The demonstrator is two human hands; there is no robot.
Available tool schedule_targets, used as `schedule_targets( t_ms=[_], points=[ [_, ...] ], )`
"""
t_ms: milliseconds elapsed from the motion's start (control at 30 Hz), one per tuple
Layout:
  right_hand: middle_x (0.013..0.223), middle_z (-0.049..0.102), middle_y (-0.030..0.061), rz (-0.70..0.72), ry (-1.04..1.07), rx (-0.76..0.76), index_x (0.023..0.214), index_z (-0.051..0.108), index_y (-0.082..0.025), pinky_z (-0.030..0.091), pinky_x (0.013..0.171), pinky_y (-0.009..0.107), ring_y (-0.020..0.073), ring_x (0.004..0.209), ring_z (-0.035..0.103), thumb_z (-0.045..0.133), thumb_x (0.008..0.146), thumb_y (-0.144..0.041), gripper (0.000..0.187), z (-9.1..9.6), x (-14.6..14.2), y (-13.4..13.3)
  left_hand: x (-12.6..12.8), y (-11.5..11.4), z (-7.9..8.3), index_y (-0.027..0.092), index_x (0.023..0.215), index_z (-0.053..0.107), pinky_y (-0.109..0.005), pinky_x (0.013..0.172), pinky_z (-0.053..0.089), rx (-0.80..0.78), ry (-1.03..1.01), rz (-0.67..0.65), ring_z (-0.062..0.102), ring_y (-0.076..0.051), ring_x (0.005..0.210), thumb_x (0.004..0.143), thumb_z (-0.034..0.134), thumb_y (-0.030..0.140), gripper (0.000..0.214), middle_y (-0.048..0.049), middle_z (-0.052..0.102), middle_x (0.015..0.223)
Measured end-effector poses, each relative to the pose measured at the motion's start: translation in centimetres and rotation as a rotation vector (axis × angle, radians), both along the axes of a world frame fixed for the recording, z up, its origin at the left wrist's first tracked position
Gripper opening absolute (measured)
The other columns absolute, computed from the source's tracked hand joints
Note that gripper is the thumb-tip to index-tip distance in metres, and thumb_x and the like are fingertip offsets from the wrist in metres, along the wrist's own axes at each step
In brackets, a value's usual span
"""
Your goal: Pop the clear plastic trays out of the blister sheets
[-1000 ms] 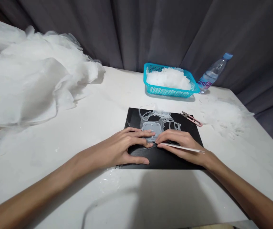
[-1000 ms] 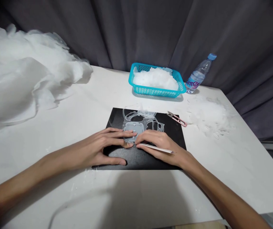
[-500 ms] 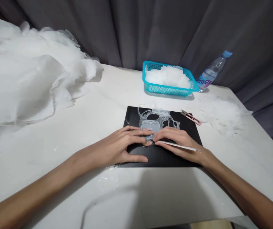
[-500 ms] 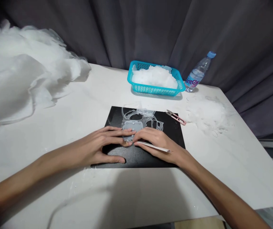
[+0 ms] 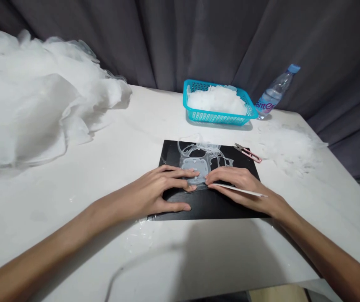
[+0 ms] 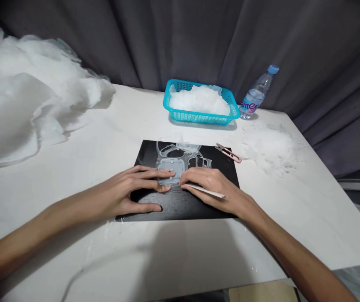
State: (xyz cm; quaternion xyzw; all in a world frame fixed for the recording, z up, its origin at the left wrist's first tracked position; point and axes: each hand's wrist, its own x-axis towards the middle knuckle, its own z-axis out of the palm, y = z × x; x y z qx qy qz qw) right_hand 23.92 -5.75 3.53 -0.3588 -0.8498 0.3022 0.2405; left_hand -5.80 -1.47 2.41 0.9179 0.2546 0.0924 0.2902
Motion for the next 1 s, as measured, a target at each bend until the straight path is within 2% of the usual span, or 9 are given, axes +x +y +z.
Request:
schedule_targets(
  t_ms=[167, 400, 600, 1000],
  points=[
    [0.111, 0.075, 0.0059, -0.021, 0.081, -0.079, 0.110, 0.071, -0.023, 0.057, 0.096, 0.033, 0.0197, 0.103, 0.072, 0.058, 0.106, -0.030, 0.015, 0.1, -0.1, 0.1, -0.1, 0.1, 0.0, 0.039, 0.139, 0.069, -0.040, 0.117, 0.042, 0.010, 0.001, 0.000, 0.053, -0.029, 0.145, 0.094, 0.069, 0.062, 0.050, 0.0029, 0.054, 0.161],
    [0.112, 0.075, 0.0059, 0.045, 0.105, -0.015, 0.113, 0.069, -0.022, 0.056, 0.098, 0.034, 0.0189, 0.105, 0.071, 0.056, 0.108, -0.027, 0.015, -0.8, -0.9, 0.3, 0.0, 0.1, 0.2, 0.040, 0.144, 0.065, -0.041, 0.120, 0.040, 0.030, 0.013, -0.007, 0.051, -0.029, 0.146, 0.095, 0.068, 0.062, 0.054, 0.0025, 0.052, 0.162],
    [0.109, 0.076, 0.0046, 0.047, 0.090, 0.036, 0.110, 0.069, -0.021, 0.054, 0.098, 0.033, 0.0180, 0.105, 0.071, 0.060, 0.106, -0.024, 0.011, -0.6, -1.3, 0.4, 0.2, 0.0, 0.4, 0.039, 0.143, 0.066, -0.041, 0.121, 0.039, 0.022, 0.026, -0.004, 0.051, -0.029, 0.147, 0.096, 0.067, 0.062, 0.052, 0.0024, 0.052, 0.162],
    [0.112, 0.075, 0.0054, 0.052, 0.027, 0.023, 0.114, 0.068, -0.021, 0.054, 0.095, 0.033, 0.0184, 0.104, 0.071, 0.055, 0.108, -0.026, 0.015, -0.3, -1.0, 0.4, 0.1, 0.0, 0.4, 0.041, 0.144, 0.065, -0.042, 0.120, 0.039, 0.008, 0.032, 0.004, 0.049, -0.030, 0.148, 0.094, 0.069, 0.062, 0.055, 0.0033, 0.052, 0.162]
  ],
)
